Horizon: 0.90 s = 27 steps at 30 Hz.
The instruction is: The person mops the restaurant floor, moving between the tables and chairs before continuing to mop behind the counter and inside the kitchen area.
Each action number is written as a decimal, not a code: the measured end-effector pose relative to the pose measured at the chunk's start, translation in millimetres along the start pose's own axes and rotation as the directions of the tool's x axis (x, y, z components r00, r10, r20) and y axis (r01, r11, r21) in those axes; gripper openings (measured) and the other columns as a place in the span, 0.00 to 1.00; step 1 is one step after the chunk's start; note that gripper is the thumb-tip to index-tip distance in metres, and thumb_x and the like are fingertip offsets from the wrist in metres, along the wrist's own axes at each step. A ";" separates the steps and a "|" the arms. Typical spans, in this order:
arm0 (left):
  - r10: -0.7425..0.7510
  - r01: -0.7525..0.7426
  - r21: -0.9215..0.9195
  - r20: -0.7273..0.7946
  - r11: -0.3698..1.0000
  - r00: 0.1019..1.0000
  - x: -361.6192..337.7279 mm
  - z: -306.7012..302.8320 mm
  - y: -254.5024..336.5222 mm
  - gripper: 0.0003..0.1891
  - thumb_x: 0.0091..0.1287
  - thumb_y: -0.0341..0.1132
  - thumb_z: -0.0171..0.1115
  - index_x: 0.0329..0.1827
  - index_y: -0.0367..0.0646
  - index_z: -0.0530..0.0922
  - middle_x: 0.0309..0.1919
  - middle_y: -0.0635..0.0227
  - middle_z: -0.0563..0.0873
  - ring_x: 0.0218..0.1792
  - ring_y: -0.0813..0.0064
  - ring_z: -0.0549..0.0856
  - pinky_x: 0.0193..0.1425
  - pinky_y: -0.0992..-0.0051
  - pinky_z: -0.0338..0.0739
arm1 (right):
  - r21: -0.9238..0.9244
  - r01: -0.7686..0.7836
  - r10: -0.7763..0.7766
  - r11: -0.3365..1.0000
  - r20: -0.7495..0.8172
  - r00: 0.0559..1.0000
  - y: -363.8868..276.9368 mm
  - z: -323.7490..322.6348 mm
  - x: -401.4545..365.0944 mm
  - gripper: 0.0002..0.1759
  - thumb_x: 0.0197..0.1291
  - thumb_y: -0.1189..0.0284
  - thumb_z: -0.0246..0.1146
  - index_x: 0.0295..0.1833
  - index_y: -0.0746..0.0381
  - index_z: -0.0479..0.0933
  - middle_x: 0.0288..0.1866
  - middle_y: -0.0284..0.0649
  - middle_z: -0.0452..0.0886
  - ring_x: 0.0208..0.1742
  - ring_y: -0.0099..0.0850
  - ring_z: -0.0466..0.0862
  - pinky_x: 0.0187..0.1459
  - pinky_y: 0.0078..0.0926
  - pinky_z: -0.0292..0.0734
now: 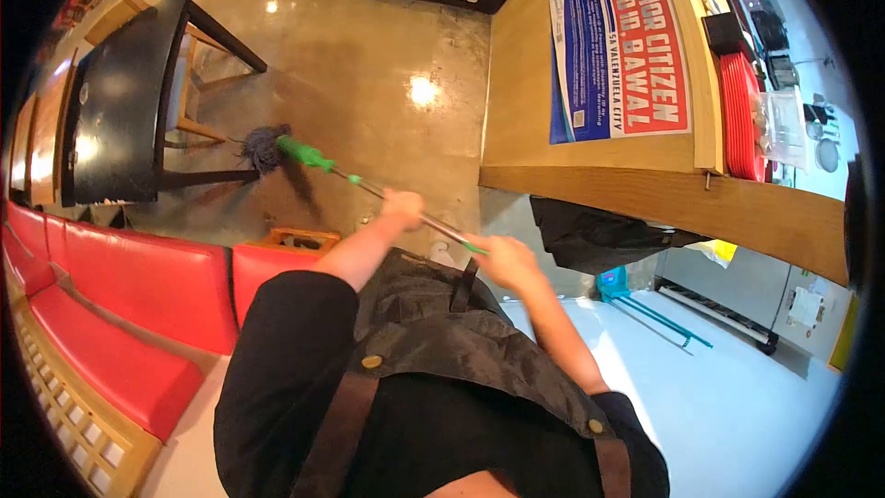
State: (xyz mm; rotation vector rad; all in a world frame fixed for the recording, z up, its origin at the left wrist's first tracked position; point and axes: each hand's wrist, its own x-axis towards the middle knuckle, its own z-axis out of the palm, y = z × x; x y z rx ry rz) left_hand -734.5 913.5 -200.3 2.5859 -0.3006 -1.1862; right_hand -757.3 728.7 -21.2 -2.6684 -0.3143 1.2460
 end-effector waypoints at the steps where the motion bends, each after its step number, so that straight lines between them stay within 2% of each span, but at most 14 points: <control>1: 0.175 -0.176 -0.003 -0.076 0.984 0.982 11.6 14.1 40.1 0.09 0.48 0.36 0.60 0.30 0.44 0.82 0.34 0.58 0.84 0.39 0.60 0.83 0.43 0.54 0.73 | -0.046 -0.036 0.035 0.998 -0.018 0.999 27.1 -21.7 -32.9 0.20 0.56 0.63 0.55 0.56 0.35 0.71 0.39 0.45 0.80 0.43 0.44 0.79 0.42 0.41 0.74; 3: 0.318 -0.318 -0.042 0.000 0.947 0.948 19.8 16.5 140.7 0.10 0.45 0.35 0.59 0.28 0.43 0.82 0.28 0.56 0.83 0.33 0.59 0.83 0.35 0.60 0.76 | -0.062 -0.127 0.122 0.990 -0.082 0.989 94.5 -45.0 -90.8 0.19 0.53 0.62 0.60 0.52 0.36 0.74 0.39 0.44 0.80 0.40 0.43 0.80 0.41 0.38 0.74; 6: 0.611 -0.657 -0.106 -0.283 0.747 0.740 10.6 8.8 271.5 0.07 0.41 0.36 0.60 0.24 0.48 0.81 0.24 0.62 0.83 0.31 0.60 0.83 0.31 0.62 0.78 | -0.120 -0.347 0.322 0.930 -0.187 0.928 129.4 -102.3 -182.0 0.19 0.46 0.68 0.65 0.48 0.42 0.78 0.32 0.45 0.81 0.32 0.41 0.80 0.38 0.36 0.74; 7: 0.628 -0.714 -0.154 -0.375 0.683 0.682 14.5 14.0 306.0 0.10 0.34 0.34 0.61 0.23 0.47 0.80 0.23 0.57 0.82 0.29 0.56 0.82 0.31 0.60 0.77 | -0.083 -0.397 0.366 0.914 -0.252 0.896 125.4 -115.1 -204.1 0.18 0.44 0.70 0.65 0.46 0.46 0.80 0.31 0.45 0.81 0.29 0.40 0.80 0.36 0.35 0.74; 10: 0.603 -0.723 -0.308 -0.403 0.618 0.688 -2.3 -10.2 333.1 0.10 0.35 0.34 0.61 0.25 0.46 0.81 0.24 0.57 0.82 0.30 0.55 0.82 0.34 0.61 0.77 | -0.010 -0.426 0.398 0.905 -0.341 0.852 124.0 -121.4 -228.5 0.17 0.41 0.73 0.66 0.42 0.51 0.81 0.29 0.46 0.80 0.25 0.40 0.79 0.34 0.33 0.73; 13: 0.640 -0.736 -0.221 -0.378 0.639 0.669 -7.4 -11.7 312.4 0.09 0.37 0.33 0.61 0.24 0.43 0.80 0.23 0.56 0.82 0.33 0.55 0.82 0.35 0.60 0.77 | 0.002 -0.360 0.339 0.933 -0.341 0.877 106.5 -121.7 -225.7 0.15 0.40 0.74 0.66 0.40 0.54 0.82 0.28 0.48 0.80 0.24 0.39 0.79 0.32 0.31 0.72; 16: 0.565 -0.659 -0.197 -0.375 0.726 0.734 -29.7 -11.1 268.8 0.08 0.37 0.32 0.61 0.23 0.43 0.80 0.23 0.56 0.81 0.32 0.55 0.82 0.36 0.60 0.77 | 0.013 -0.216 0.209 0.976 -0.313 0.927 94.1 -119.5 -213.6 0.15 0.41 0.73 0.67 0.39 0.55 0.82 0.27 0.48 0.79 0.24 0.41 0.78 0.32 0.33 0.71; 18: 0.462 -0.566 -0.250 -0.372 0.785 0.805 -46.0 -9.6 223.3 0.07 0.37 0.33 0.61 0.22 0.43 0.80 0.21 0.55 0.80 0.31 0.54 0.81 0.36 0.60 0.77 | -0.061 0.003 -0.017 0.998 -0.228 0.974 79.6 -118.3 -192.5 0.15 0.42 0.73 0.66 0.41 0.54 0.81 0.26 0.48 0.79 0.27 0.44 0.79 0.32 0.35 0.71; 20: 0.404 -0.460 -0.171 -0.282 0.871 0.870 -42.9 10.4 166.8 0.09 0.37 0.35 0.61 0.23 0.43 0.79 0.22 0.55 0.80 0.32 0.55 0.81 0.36 0.59 0.76 | -0.054 0.069 -0.074 0.996 -0.096 0.993 58.0 -105.4 -158.3 0.16 0.46 0.72 0.64 0.45 0.52 0.80 0.27 0.50 0.78 0.31 0.46 0.79 0.34 0.38 0.72; 21: 0.449 -0.496 -0.077 -0.325 0.865 0.832 -35.4 34.6 131.6 0.09 0.37 0.35 0.61 0.24 0.44 0.79 0.23 0.56 0.80 0.32 0.54 0.80 0.37 0.59 0.75 | -0.035 0.110 -0.111 0.993 -0.022 0.994 48.5 -88.5 -136.3 0.16 0.49 0.69 0.62 0.47 0.51 0.79 0.28 0.51 0.78 0.33 0.47 0.79 0.36 0.40 0.72; 23: 0.332 -0.379 -0.057 -0.372 0.924 0.867 -46.8 72.4 64.3 0.09 0.40 0.37 0.61 0.23 0.44 0.78 0.24 0.55 0.80 0.32 0.53 0.80 0.37 0.59 0.74 | -0.053 0.241 -0.237 0.969 0.077 0.968 22.7 -43.5 -92.4 0.16 0.53 0.66 0.57 0.49 0.47 0.77 0.31 0.49 0.79 0.35 0.47 0.80 0.39 0.41 0.73; 24: 0.201 -0.236 -0.092 -0.286 0.967 0.937 -52.8 89.1 33.4 0.07 0.42 0.38 0.60 0.23 0.46 0.78 0.25 0.56 0.80 0.33 0.53 0.80 0.37 0.59 0.74 | -0.124 0.340 -0.326 0.932 0.118 0.938 12.9 -5.9 -64.9 0.18 0.54 0.66 0.54 0.52 0.45 0.75 0.34 0.48 0.80 0.38 0.45 0.80 0.41 0.41 0.74; 26: -0.087 0.085 -0.036 -0.050 0.996 0.995 -57.6 112.6 -19.6 0.10 0.48 0.38 0.60 0.34 0.50 0.82 0.32 0.62 0.83 0.41 0.60 0.81 0.46 0.58 0.73 | -0.061 0.282 -0.262 0.958 0.219 0.940 -25.8 26.2 -37.5 0.19 0.58 0.65 0.51 0.56 0.44 0.71 0.37 0.49 0.79 0.41 0.47 0.79 0.43 0.43 0.73; 27: -0.213 0.207 -0.077 -0.096 0.975 0.972 -63.0 122.9 -37.7 0.10 0.49 0.38 0.61 0.35 0.50 0.82 0.34 0.62 0.83 0.41 0.61 0.81 0.50 0.55 0.70 | -0.055 0.312 -0.295 0.949 0.198 0.935 -29.2 57.1 -18.5 0.19 0.58 0.65 0.51 0.56 0.43 0.71 0.38 0.49 0.79 0.41 0.47 0.79 0.43 0.43 0.73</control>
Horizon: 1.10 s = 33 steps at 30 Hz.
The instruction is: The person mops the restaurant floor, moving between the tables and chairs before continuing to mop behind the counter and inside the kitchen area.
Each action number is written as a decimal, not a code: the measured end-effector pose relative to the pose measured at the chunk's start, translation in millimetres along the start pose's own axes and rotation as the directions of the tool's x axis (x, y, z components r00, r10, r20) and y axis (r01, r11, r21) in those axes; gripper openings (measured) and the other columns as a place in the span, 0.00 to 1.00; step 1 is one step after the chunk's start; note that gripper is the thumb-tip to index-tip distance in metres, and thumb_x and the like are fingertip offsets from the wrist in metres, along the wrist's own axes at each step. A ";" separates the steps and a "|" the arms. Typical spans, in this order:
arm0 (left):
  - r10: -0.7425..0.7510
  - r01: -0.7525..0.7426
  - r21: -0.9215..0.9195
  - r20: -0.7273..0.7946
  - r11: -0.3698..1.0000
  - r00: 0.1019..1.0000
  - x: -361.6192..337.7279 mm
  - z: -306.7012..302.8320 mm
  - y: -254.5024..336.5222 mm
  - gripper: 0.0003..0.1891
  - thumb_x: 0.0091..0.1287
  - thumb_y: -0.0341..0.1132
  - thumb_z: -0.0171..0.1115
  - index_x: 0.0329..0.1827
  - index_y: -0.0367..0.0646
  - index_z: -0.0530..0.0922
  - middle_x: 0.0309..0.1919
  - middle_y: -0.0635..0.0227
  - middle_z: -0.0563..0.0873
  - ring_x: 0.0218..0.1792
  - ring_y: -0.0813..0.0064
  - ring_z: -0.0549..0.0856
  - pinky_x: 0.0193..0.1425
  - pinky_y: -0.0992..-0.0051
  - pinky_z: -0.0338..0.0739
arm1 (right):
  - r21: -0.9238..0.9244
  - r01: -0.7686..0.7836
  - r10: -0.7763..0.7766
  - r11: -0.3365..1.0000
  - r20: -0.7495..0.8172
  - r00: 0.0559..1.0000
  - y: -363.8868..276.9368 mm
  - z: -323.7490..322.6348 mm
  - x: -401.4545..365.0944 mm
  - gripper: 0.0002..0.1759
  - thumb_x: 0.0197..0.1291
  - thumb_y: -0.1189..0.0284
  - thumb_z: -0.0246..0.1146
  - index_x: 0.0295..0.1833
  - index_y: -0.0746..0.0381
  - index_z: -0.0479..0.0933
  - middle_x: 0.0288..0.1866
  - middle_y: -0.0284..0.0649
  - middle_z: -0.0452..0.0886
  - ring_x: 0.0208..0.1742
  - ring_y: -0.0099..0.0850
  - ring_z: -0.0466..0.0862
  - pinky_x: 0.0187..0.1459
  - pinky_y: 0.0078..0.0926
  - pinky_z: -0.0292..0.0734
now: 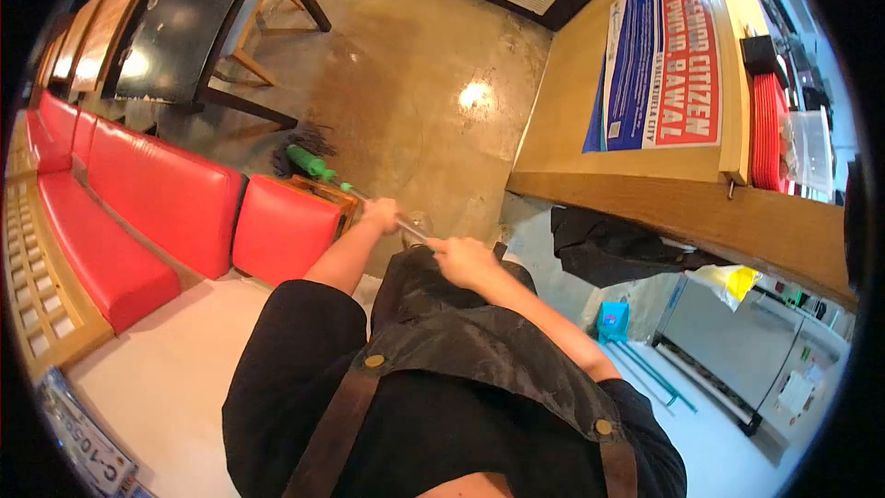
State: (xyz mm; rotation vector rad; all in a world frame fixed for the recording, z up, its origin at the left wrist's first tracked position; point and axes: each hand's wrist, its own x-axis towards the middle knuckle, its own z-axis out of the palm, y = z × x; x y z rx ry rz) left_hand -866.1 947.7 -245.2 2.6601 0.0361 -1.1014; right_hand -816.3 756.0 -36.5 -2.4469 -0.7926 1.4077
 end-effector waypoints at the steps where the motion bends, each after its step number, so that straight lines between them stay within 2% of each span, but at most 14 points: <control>1: -0.125 0.123 -0.039 -0.048 0.992 0.991 -1.9 6.4 -6.2 0.10 0.49 0.38 0.61 0.35 0.50 0.82 0.35 0.63 0.83 0.42 0.61 0.81 0.53 0.53 0.67 | -0.001 0.030 -0.030 1.000 -0.021 0.999 11.1 25.0 20.1 0.19 0.58 0.65 0.51 0.56 0.41 0.71 0.39 0.48 0.79 0.41 0.46 0.80 0.43 0.42 0.74; 5: -0.273 0.263 -0.076 -0.181 0.962 0.945 20.0 4.2 48.0 0.12 0.49 0.41 0.62 0.36 0.48 0.81 0.36 0.64 0.83 0.43 0.63 0.81 0.58 0.48 0.60 | -0.103 0.052 -0.054 0.993 -0.023 0.998 62.9 9.2 9.8 0.20 0.58 0.64 0.50 0.57 0.40 0.70 0.40 0.49 0.79 0.41 0.48 0.79 0.43 0.43 0.74; 7: -0.032 0.031 -0.065 -0.019 0.997 0.999 29.0 -19.1 121.5 0.10 0.43 0.38 0.61 0.30 0.49 0.83 0.30 0.63 0.83 0.38 0.61 0.82 0.51 0.53 0.70 | -0.160 0.022 -0.031 0.987 -0.052 0.998 124.5 -11.1 -27.8 0.20 0.59 0.64 0.51 0.58 0.40 0.69 0.38 0.49 0.79 0.40 0.47 0.80 0.42 0.42 0.74; 10: 0.260 -0.273 -0.155 -0.096 0.950 0.961 47.7 -40.1 249.6 0.10 0.43 0.39 0.59 0.27 0.46 0.82 0.26 0.57 0.83 0.33 0.57 0.83 0.38 0.62 0.78 | -0.119 -0.101 0.097 0.988 -0.040 0.994 192.7 -74.7 -118.6 0.20 0.59 0.63 0.51 0.58 0.39 0.69 0.33 0.51 0.78 0.37 0.47 0.80 0.40 0.41 0.74; 11: 0.310 -0.342 -0.169 -0.187 0.924 0.932 69.8 -29.8 296.3 0.11 0.41 0.39 0.60 0.26 0.45 0.82 0.26 0.57 0.83 0.33 0.58 0.83 0.38 0.62 0.78 | -0.091 -0.200 0.196 0.976 -0.044 0.980 216.8 -94.2 -150.3 0.18 0.59 0.62 0.52 0.56 0.39 0.72 0.35 0.51 0.79 0.38 0.48 0.79 0.40 0.42 0.73; 12: 0.359 -0.402 -0.229 -0.206 0.887 0.910 60.9 -54.8 341.8 0.11 0.40 0.39 0.62 0.25 0.43 0.82 0.27 0.57 0.83 0.33 0.57 0.83 0.38 0.62 0.78 | -0.134 -0.121 0.096 0.984 -0.180 0.979 242.8 -108.5 -185.1 0.18 0.57 0.62 0.54 0.54 0.39 0.73 0.35 0.50 0.79 0.38 0.48 0.79 0.40 0.41 0.73; 13: 0.341 -0.393 -0.229 -0.237 0.891 0.910 58.7 -66.9 382.1 0.11 0.38 0.38 0.62 0.25 0.43 0.82 0.28 0.55 0.83 0.33 0.56 0.83 0.37 0.62 0.78 | -0.234 -0.264 0.234 0.936 -0.150 0.961 236.5 -135.4 -219.1 0.18 0.55 0.63 0.57 0.53 0.41 0.74 0.36 0.50 0.79 0.39 0.48 0.79 0.40 0.40 0.73; 14: 0.329 -0.426 -0.412 -0.288 0.806 0.900 38.2 -90.3 411.8 0.12 0.37 0.38 0.62 0.24 0.42 0.82 0.28 0.52 0.83 0.34 0.54 0.83 0.38 0.62 0.78 | -0.275 -0.306 0.261 0.911 -0.190 0.946 228.7 -152.5 -250.6 0.18 0.54 0.64 0.58 0.52 0.42 0.75 0.36 0.49 0.79 0.38 0.47 0.79 0.40 0.40 0.73; 17: 0.425 -0.622 -0.454 -0.466 0.638 0.776 26.5 -103.0 470.5 0.12 0.35 0.37 0.60 0.23 0.41 0.80 0.24 0.51 0.81 0.32 0.52 0.82 0.35 0.59 0.76 | -0.331 -0.391 0.323 0.859 -0.244 0.915 207.9 -177.5 -301.4 0.16 0.52 0.65 0.59 0.49 0.44 0.77 0.36 0.48 0.80 0.36 0.46 0.80 0.40 0.40 0.73; 19: 0.438 -0.642 -0.436 -0.484 0.630 0.758 17.5 -101.8 462.6 0.12 0.34 0.37 0.60 0.22 0.41 0.80 0.23 0.51 0.81 0.31 0.52 0.81 0.35 0.59 0.76 | -0.354 -0.416 0.336 0.837 -0.268 0.903 209.8 -179.0 -308.8 0.15 0.51 0.65 0.60 0.47 0.46 0.79 0.36 0.48 0.80 0.36 0.46 0.80 0.40 0.39 0.73; 21: 0.378 -0.587 -0.428 -0.478 0.688 0.792 9.6 -108.9 442.9 0.11 0.34 0.37 0.60 0.21 0.42 0.80 0.22 0.52 0.81 0.31 0.51 0.81 0.34 0.59 0.76 | -0.230 -0.251 0.181 0.940 -0.289 0.940 222.4 -172.4 -304.4 0.15 0.49 0.66 0.62 0.45 0.48 0.80 0.35 0.48 0.79 0.33 0.45 0.80 0.39 0.38 0.74; 25: 0.187 -0.420 -0.350 -0.539 0.837 0.821 4.8 -79.6 388.4 0.11 0.34 0.40 0.63 0.19 0.44 0.79 0.20 0.54 0.80 0.27 0.54 0.81 0.32 0.61 0.76 | -0.272 0.039 -0.107 0.962 -0.242 0.964 207.9 -160.4 -257.1 0.15 0.47 0.67 0.63 0.44 0.49 0.80 0.32 0.49 0.79 0.34 0.45 0.80 0.37 0.37 0.74; 28: -0.150 -0.283 -0.473 -0.689 0.834 0.709 -10.4 -32.9 328.6 0.11 0.32 0.41 0.66 0.17 0.46 0.76 0.19 0.59 0.80 0.26 0.56 0.81 0.29 0.61 0.75 | -0.575 0.223 -0.263 0.787 0.014 0.965 143.1 -150.4 -206.4 0.15 0.48 0.68 0.61 0.45 0.47 0.79 0.25 0.47 0.78 0.31 0.47 0.79 0.35 0.41 0.73; 33: -0.477 -0.174 -0.593 -0.762 0.786 0.438 -53.7 30.1 257.6 0.13 0.30 0.40 0.68 0.15 0.48 0.72 0.18 0.63 0.78 0.23 0.57 0.78 0.26 0.61 0.71 | -0.650 0.442 -0.407 0.618 0.217 0.887 67.8 -119.9 -155.1 0.17 0.49 0.68 0.60 0.48 0.45 0.78 0.28 0.47 0.80 0.35 0.45 0.80 0.39 0.40 0.74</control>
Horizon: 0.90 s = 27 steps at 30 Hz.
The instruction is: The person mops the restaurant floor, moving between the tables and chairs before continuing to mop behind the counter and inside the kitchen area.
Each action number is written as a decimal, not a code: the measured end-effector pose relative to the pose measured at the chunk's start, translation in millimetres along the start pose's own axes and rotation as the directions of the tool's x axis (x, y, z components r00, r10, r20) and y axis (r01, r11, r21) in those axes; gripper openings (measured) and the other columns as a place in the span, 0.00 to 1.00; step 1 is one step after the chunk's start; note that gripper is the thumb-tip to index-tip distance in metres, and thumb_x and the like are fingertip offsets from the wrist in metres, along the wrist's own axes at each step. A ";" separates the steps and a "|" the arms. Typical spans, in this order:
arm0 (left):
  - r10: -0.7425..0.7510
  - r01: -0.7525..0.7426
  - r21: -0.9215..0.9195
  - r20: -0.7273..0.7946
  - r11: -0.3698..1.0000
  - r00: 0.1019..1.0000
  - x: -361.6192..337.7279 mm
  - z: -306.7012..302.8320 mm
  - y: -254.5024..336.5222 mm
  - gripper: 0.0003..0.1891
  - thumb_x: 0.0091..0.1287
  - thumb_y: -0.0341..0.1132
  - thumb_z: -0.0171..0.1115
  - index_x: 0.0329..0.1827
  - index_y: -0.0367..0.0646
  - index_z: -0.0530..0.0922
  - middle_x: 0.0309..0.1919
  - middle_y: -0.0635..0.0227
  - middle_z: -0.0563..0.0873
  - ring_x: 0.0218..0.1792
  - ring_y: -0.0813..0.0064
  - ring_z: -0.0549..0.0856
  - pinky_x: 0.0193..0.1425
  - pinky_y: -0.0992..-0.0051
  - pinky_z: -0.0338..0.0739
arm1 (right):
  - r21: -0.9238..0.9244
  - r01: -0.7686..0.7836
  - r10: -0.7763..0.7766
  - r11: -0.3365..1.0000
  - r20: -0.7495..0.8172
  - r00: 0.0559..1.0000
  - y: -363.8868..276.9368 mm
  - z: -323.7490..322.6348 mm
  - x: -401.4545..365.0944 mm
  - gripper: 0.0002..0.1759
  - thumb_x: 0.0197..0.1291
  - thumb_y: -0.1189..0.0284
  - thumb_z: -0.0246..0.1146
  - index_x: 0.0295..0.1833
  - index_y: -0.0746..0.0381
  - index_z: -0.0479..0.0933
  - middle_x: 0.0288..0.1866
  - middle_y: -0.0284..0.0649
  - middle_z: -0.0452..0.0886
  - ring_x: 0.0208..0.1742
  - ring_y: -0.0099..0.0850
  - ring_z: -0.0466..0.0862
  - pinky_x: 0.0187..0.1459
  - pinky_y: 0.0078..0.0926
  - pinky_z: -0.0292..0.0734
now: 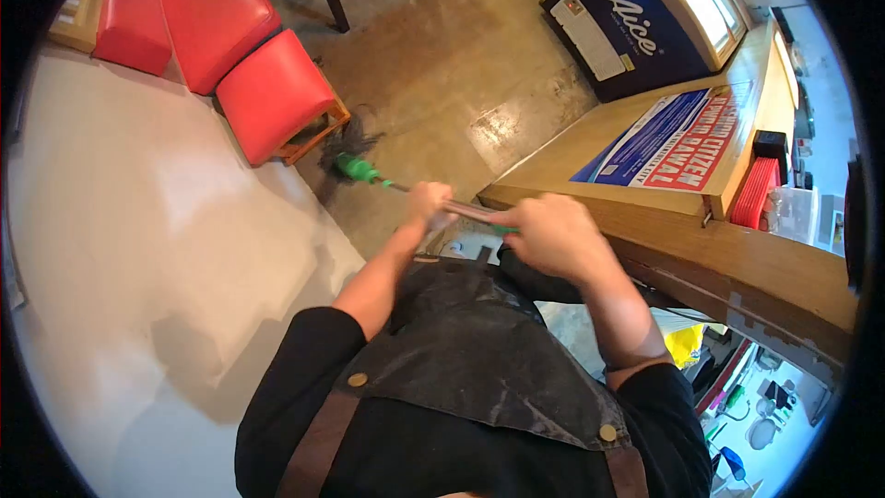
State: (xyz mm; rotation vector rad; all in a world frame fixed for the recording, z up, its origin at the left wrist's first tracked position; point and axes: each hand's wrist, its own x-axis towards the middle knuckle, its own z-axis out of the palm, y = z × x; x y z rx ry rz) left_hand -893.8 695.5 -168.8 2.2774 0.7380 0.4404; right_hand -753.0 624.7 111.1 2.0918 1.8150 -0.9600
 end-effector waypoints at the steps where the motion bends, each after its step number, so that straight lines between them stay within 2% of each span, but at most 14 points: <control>1: -0.027 0.026 0.025 0.014 0.999 1.000 -9.0 -6.3 -18.9 0.13 0.30 0.41 0.68 0.15 0.49 0.72 0.19 0.63 0.78 0.23 0.57 0.78 0.26 0.62 0.71 | -0.029 0.037 -0.038 0.999 -0.025 0.999 -4.1 14.9 12.3 0.18 0.50 0.68 0.58 0.49 0.44 0.77 0.29 0.47 0.80 0.34 0.44 0.80 0.38 0.39 0.75; 2: -0.058 0.057 0.049 0.025 0.997 0.998 -15.8 -6.4 -33.6 0.14 0.29 0.41 0.69 0.15 0.49 0.72 0.19 0.63 0.78 0.23 0.58 0.78 0.26 0.62 0.71 | -0.081 0.010 -0.004 0.997 0.073 0.997 -13.4 19.8 22.0 0.19 0.51 0.68 0.58 0.51 0.44 0.76 0.27 0.47 0.79 0.33 0.44 0.80 0.36 0.39 0.75; 3: -0.061 0.061 0.042 0.009 0.997 0.998 -16.5 -6.8 -39.4 0.14 0.29 0.41 0.69 0.15 0.49 0.72 0.19 0.63 0.78 0.23 0.58 0.78 0.26 0.62 0.71 | -0.080 0.066 -0.064 0.995 0.026 0.998 -17.4 28.6 27.0 0.20 0.52 0.68 0.57 0.52 0.43 0.75 0.26 0.46 0.79 0.32 0.44 0.80 0.35 0.40 0.75; 4: -0.140 0.134 0.078 0.078 0.988 0.987 -17.3 -6.2 -45.0 0.14 0.29 0.41 0.69 0.16 0.49 0.72 0.19 0.63 0.79 0.24 0.58 0.79 0.27 0.62 0.71 | -0.063 0.054 -0.054 0.997 -0.001 0.999 -21.2 34.1 28.2 0.12 0.49 0.73 0.55 0.39 0.54 0.80 0.28 0.48 0.80 0.33 0.43 0.82 0.35 0.39 0.77; 5: -0.219 0.204 0.117 0.142 0.972 0.965 -15.9 -3.2 -49.7 0.14 0.30 0.42 0.70 0.16 0.50 0.73 0.20 0.64 0.79 0.25 0.59 0.79 0.27 0.63 0.72 | -0.108 0.032 -0.031 0.994 0.004 0.999 -20.0 35.6 28.3 0.11 0.49 0.72 0.55 0.38 0.55 0.80 0.27 0.48 0.80 0.33 0.43 0.82 0.35 0.39 0.77; 7: 0.049 -0.041 0.125 -0.060 0.991 0.997 0.7 19.1 -38.0 0.19 0.28 0.43 0.71 0.13 0.48 0.67 0.16 0.62 0.75 0.21 0.56 0.77 0.24 0.61 0.68 | -0.173 -0.051 0.051 0.984 -0.003 0.999 -9.4 26.6 22.6 0.10 0.49 0.72 0.57 0.37 0.54 0.80 0.27 0.47 0.80 0.32 0.41 0.82 0.34 0.39 0.76; 9: 0.134 -0.127 0.103 -0.070 0.987 0.988 34.7 33.6 7.8 0.19 0.29 0.44 0.72 0.13 0.47 0.68 0.17 0.62 0.76 0.23 0.57 0.78 0.25 0.61 0.70 | -0.222 -0.138 0.123 0.965 -0.079 0.989 10.0 -3.7 -0.1 0.09 0.49 0.71 0.58 0.36 0.51 0.82 0.25 0.45 0.80 0.29 0.40 0.82 0.33 0.38 0.76; 10: 0.205 -0.207 -0.008 -0.117 0.978 0.972 50.6 51.4 27.4 0.19 0.30 0.45 0.71 0.14 0.46 0.68 0.17 0.62 0.75 0.22 0.57 0.77 0.24 0.61 0.69 | -0.247 -0.168 0.136 0.954 -0.143 0.980 16.5 -18.1 -14.6 0.09 0.49 0.70 0.59 0.35 0.49 0.82 0.23 0.44 0.79 0.28 0.40 0.81 0.33 0.38 0.75; 12: 0.093 -0.109 -0.212 -0.082 0.971 0.992 82.1 59.9 80.7 0.16 0.33 0.44 0.69 0.17 0.45 0.72 0.19 0.60 0.78 0.25 0.56 0.78 0.28 0.62 0.72 | -0.324 -0.305 0.234 0.895 -0.242 0.942 19.7 -44.3 -40.3 0.09 0.48 0.69 0.61 0.36 0.46 0.83 0.21 0.44 0.78 0.27 0.40 0.81 0.32 0.37 0.75; 15: 0.048 -0.063 -0.318 -0.054 0.946 0.997 127.8 63.1 122.5 0.13 0.33 0.41 0.66 0.16 0.45 0.72 0.19 0.59 0.78 0.25 0.55 0.78 0.28 0.62 0.72 | -0.407 -0.428 0.275 0.807 -0.383 0.882 20.9 -59.1 -48.5 0.11 0.47 0.70 0.61 0.38 0.46 0.82 0.20 0.44 0.78 0.28 0.41 0.80 0.32 0.37 0.74; 18: 0.022 -0.005 -0.325 0.047 0.946 0.999 149.9 67.4 115.6 0.11 0.33 0.40 0.63 0.15 0.44 0.72 0.19 0.58 0.78 0.26 0.55 0.79 0.29 0.61 0.72 | -0.385 -0.439 0.275 0.812 -0.410 0.870 17.9 -55.0 -31.8 0.13 0.45 0.70 0.61 0.40 0.48 0.82 0.22 0.46 0.78 0.28 0.43 0.80 0.33 0.37 0.74; 21: 0.142 -0.103 -0.315 0.105 0.944 0.984 145.5 56.3 97.9 0.16 0.32 0.42 0.67 0.17 0.44 0.70 0.19 0.59 0.77 0.26 0.52 0.77 0.28 0.59 0.70 | -0.222 -0.331 0.243 0.917 -0.346 0.906 25.0 -52.5 -30.1 0.14 0.43 0.70 0.62 0.40 0.50 0.82 0.24 0.48 0.78 0.29 0.46 0.79 0.35 0.38 0.74; 23: 0.219 -0.183 -0.198 0.184 0.963 0.958 125.8 35.6 98.6 0.13 0.36 0.43 0.62 0.17 0.42 0.73 0.19 0.56 0.77 0.28 0.55 0.79 0.32 0.60 0.74 | -0.206 -0.287 0.224 0.935 -0.285 0.932 13.3 -55.8 -41.0 0.15 0.42 0.70 0.63 0.40 0.51 0.81 0.24 0.49 0.78 0.29 0.46 0.79 0.36 0.38 0.74; 27: 0.192 -0.195 -0.176 -0.032 0.965 0.981 52.8 25.5 78.2 0.15 0.38 0.46 0.62 0.19 0.43 0.74 0.21 0.57 0.78 0.31 0.56 0.79 0.33 0.60 0.74 | -0.137 -0.148 0.131 0.979 -0.127 0.983 0.1 -51.3 -49.8 0.16 0.42 0.69 0.64 0.42 0.52 0.81 0.25 0.49 0.78 0.30 0.46 0.79 0.37 0.38 0.74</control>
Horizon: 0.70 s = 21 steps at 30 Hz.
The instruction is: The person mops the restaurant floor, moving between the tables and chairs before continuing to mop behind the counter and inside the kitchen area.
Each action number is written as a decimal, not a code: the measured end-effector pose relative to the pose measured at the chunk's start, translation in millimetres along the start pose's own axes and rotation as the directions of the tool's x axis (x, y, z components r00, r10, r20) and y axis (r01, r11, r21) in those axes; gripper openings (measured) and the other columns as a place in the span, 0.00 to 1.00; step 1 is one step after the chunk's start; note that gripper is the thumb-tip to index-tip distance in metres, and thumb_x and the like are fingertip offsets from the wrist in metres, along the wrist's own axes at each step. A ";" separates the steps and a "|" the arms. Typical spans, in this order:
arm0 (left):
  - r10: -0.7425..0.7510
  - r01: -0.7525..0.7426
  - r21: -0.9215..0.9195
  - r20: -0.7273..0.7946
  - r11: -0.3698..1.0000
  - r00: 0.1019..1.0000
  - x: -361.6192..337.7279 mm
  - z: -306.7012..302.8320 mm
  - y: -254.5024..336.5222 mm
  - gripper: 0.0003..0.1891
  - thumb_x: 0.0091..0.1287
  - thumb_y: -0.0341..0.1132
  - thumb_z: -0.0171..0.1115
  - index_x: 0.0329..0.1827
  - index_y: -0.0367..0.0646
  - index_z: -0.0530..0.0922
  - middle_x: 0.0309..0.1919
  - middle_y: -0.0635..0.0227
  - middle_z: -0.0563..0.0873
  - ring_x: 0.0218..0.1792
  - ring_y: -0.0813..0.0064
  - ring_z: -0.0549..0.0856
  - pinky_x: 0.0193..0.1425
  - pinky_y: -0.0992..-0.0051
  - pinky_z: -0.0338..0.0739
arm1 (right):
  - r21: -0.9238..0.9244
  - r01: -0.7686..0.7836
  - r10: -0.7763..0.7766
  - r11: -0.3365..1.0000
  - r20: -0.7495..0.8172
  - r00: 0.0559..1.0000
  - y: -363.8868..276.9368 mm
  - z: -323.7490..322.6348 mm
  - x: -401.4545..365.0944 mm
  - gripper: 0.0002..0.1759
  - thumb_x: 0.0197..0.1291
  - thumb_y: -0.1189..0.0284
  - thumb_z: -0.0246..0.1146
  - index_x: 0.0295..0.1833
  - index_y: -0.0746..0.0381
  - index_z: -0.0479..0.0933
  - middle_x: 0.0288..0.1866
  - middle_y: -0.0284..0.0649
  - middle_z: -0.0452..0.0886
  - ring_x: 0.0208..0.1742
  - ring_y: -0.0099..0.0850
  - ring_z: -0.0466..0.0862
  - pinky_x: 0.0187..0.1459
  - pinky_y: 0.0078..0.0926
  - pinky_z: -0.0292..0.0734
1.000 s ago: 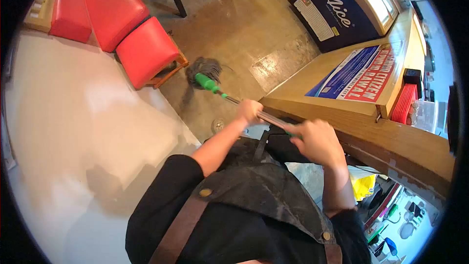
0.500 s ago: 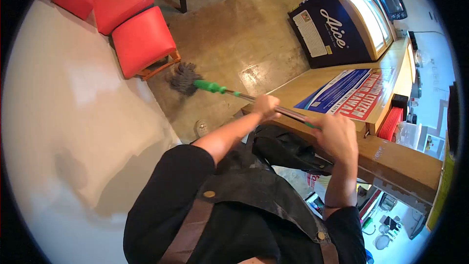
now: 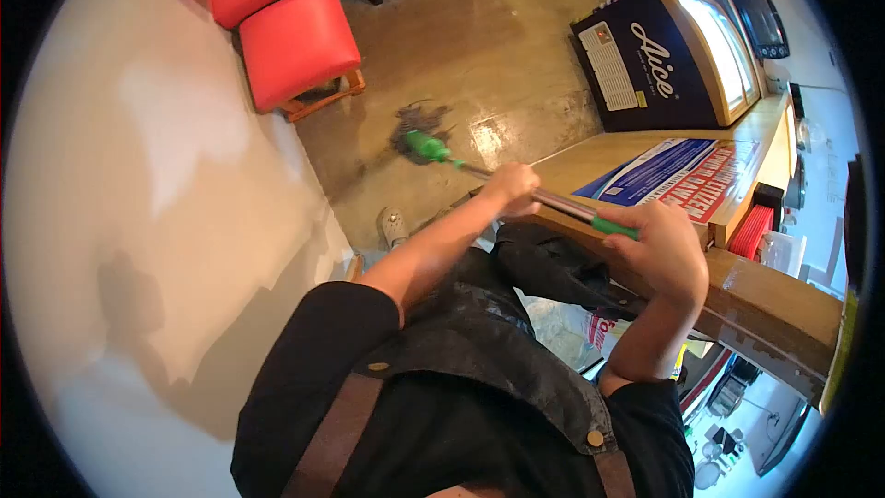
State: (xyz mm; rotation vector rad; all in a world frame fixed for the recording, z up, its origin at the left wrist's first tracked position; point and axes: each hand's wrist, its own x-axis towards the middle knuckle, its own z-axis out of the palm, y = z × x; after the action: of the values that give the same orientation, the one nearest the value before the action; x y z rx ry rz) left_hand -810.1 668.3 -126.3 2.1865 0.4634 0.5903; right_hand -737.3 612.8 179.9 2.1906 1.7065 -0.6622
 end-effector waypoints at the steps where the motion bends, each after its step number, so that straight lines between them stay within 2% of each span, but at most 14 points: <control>1: -0.004 0.005 0.050 -0.023 0.999 1.000 -22.2 -1.1 -9.4 0.15 0.38 0.47 0.62 0.19 0.43 0.74 0.21 0.58 0.78 0.31 0.57 0.79 0.33 0.60 0.74 | 0.029 0.065 -0.066 0.997 0.042 0.997 -5.0 1.4 1.0 0.16 0.43 0.68 0.65 0.42 0.51 0.81 0.25 0.49 0.79 0.30 0.46 0.79 0.37 0.38 0.74; 3: -0.092 0.086 0.130 0.039 0.988 0.995 -69.9 -9.8 -28.0 0.14 0.39 0.46 0.62 0.19 0.45 0.74 0.20 0.60 0.78 0.30 0.57 0.79 0.33 0.61 0.74 | 0.011 0.139 -0.140 0.990 0.126 0.982 -13.7 31.5 12.4 0.14 0.48 0.66 0.62 0.44 0.48 0.80 0.28 0.46 0.80 0.32 0.44 0.80 0.37 0.39 0.74; 5: -0.316 0.268 0.207 0.252 0.941 0.915 -104.6 -14.2 -34.5 0.14 0.40 0.47 0.62 0.20 0.45 0.74 0.21 0.60 0.78 0.29 0.57 0.79 0.33 0.61 0.74 | 0.006 0.187 -0.186 0.982 0.118 0.975 -24.1 71.4 12.8 0.16 0.47 0.64 0.64 0.46 0.46 0.79 0.28 0.49 0.79 0.33 0.44 0.80 0.38 0.40 0.73; 7: -0.353 0.315 0.186 0.230 0.931 0.907 -101.1 -9.7 -17.4 0.15 0.40 0.47 0.62 0.21 0.45 0.74 0.21 0.59 0.78 0.29 0.56 0.79 0.33 0.60 0.74 | -0.014 0.236 -0.233 0.972 0.107 0.966 -18.0 90.5 5.4 0.15 0.49 0.64 0.63 0.46 0.44 0.79 0.27 0.47 0.79 0.32 0.44 0.80 0.37 0.40 0.74; 8: -0.388 0.359 0.158 0.231 0.920 0.892 -100.2 -5.3 -8.3 0.15 0.40 0.48 0.62 0.21 0.45 0.74 0.21 0.59 0.78 0.29 0.56 0.79 0.34 0.60 0.74 | -0.089 0.198 -0.188 0.976 0.108 0.976 -7.6 86.3 -0.3 0.16 0.49 0.64 0.63 0.46 0.44 0.79 0.27 0.46 0.79 0.31 0.44 0.80 0.37 0.39 0.74; 9: -0.229 0.225 0.167 0.007 0.960 0.973 -92.2 37.6 -14.6 0.16 0.39 0.47 0.63 0.21 0.44 0.75 0.22 0.58 0.79 0.29 0.56 0.80 0.34 0.60 0.74 | -0.156 0.154 -0.136 0.976 0.118 0.984 2.1 73.7 -13.5 0.16 0.49 0.64 0.62 0.47 0.44 0.79 0.27 0.46 0.80 0.30 0.44 0.80 0.36 0.39 0.74; 11: -0.184 0.184 0.083 -0.006 0.980 0.983 -41.1 38.7 36.2 0.14 0.38 0.44 0.64 0.19 0.42 0.76 0.21 0.55 0.79 0.26 0.55 0.80 0.31 0.60 0.74 | -0.247 0.080 -0.083 0.966 -0.001 0.997 22.9 44.5 -38.4 0.13 0.49 0.66 0.63 0.43 0.46 0.80 0.24 0.42 0.80 0.30 0.39 0.81 0.32 0.37 0.74; 12: -0.037 0.028 -0.060 -0.144 0.998 0.989 -24.7 62.5 41.8 0.16 0.34 0.42 0.66 0.17 0.42 0.71 0.17 0.56 0.75 0.23 0.53 0.78 0.26 0.59 0.71 | -0.261 0.066 -0.088 0.963 -0.073 0.993 37.8 38.8 -46.6 0.13 0.47 0.66 0.64 0.42 0.46 0.81 0.25 0.42 0.80 0.30 0.39 0.81 0.34 0.36 0.74; 13: 0.043 -0.055 -0.075 -0.155 0.996 0.987 -7.7 74.6 50.3 0.15 0.33 0.42 0.66 0.18 0.42 0.72 0.19 0.56 0.77 0.24 0.53 0.78 0.27 0.59 0.71 | -0.320 0.047 -0.088 0.946 -0.116 0.989 42.1 32.0 -55.7 0.13 0.47 0.66 0.64 0.41 0.46 0.81 0.27 0.43 0.80 0.30 0.40 0.81 0.35 0.36 0.74; 14: 0.015 -0.016 -0.021 -0.069 1.000 0.998 9.9 80.0 63.8 0.13 0.36 0.41 0.64 0.18 0.41 0.76 0.19 0.53 0.78 0.26 0.51 0.79 0.30 0.60 0.74 | -0.395 0.013 -0.061 0.919 -0.109 0.992 44.3 26.0 -62.1 0.13 0.46 0.67 0.64 0.42 0.47 0.81 0.28 0.45 0.80 0.31 0.41 0.81 0.36 0.37 0.73; 15: 0.063 -0.082 -0.103 -0.175 0.991 0.983 23.6 98.3 64.2 0.12 0.35 0.41 0.64 0.17 0.42 0.76 0.18 0.54 0.78 0.26 0.52 0.79 0.30 0.59 0.74 | -0.362 0.009 -0.077 0.932 -0.172 0.982 53.6 26.5 -67.5 0.14 0.46 0.67 0.64 0.42 0.46 0.81 0.27 0.44 0.80 0.31 0.41 0.80 0.35 0.37 0.74; 17: -0.093 0.084 -0.217 -0.029 0.973 0.995 39.0 100.7 76.3 0.10 0.35 0.40 0.63 0.16 0.43 0.77 0.18 0.54 0.78 0.26 0.52 0.79 0.31 0.59 0.74 | -0.337 -0.039 -0.025 0.941 -0.181 0.983 49.6 29.4 -73.8 0.11 0.46 0.67 0.64 0.38 0.49 0.81 0.25 0.44 0.79 0.30 0.42 0.80 0.34 0.37 0.74; 19: -0.073 0.072 -0.169 0.002 0.983 0.997 41.2 101.8 69.8 0.10 0.35 0.40 0.63 0.16 0.44 0.77 0.19 0.54 0.78 0.27 0.52 0.80 0.31 0.60 0.74 | -0.461 -0.044 -0.018 0.886 -0.128 0.992 38.1 41.4 -73.4 0.08 0.46 0.66 0.63 0.34 0.53 0.80 0.24 0.45 0.79 0.30 0.43 0.80 0.33 0.38 0.74; 21: -0.015 0.021 -0.082 0.075 0.996 0.997 35.6 102.2 54.2 0.10 0.35 0.40 0.63 0.16 0.43 0.77 0.19 0.54 0.79 0.27 0.52 0.80 0.32 0.61 0.75 | -0.422 0.013 -0.085 0.907 -0.151 0.985 40.5 53.3 -71.3 0.07 0.46 0.66 0.63 0.32 0.55 0.79 0.24 0.46 0.78 0.30 0.45 0.80 0.33 0.39 0.74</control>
State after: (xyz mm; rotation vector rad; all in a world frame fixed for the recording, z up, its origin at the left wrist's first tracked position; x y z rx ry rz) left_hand -717.4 590.8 -132.6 2.1159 0.4122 0.5076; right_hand -721.7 516.9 169.1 1.9422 1.7887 -0.1000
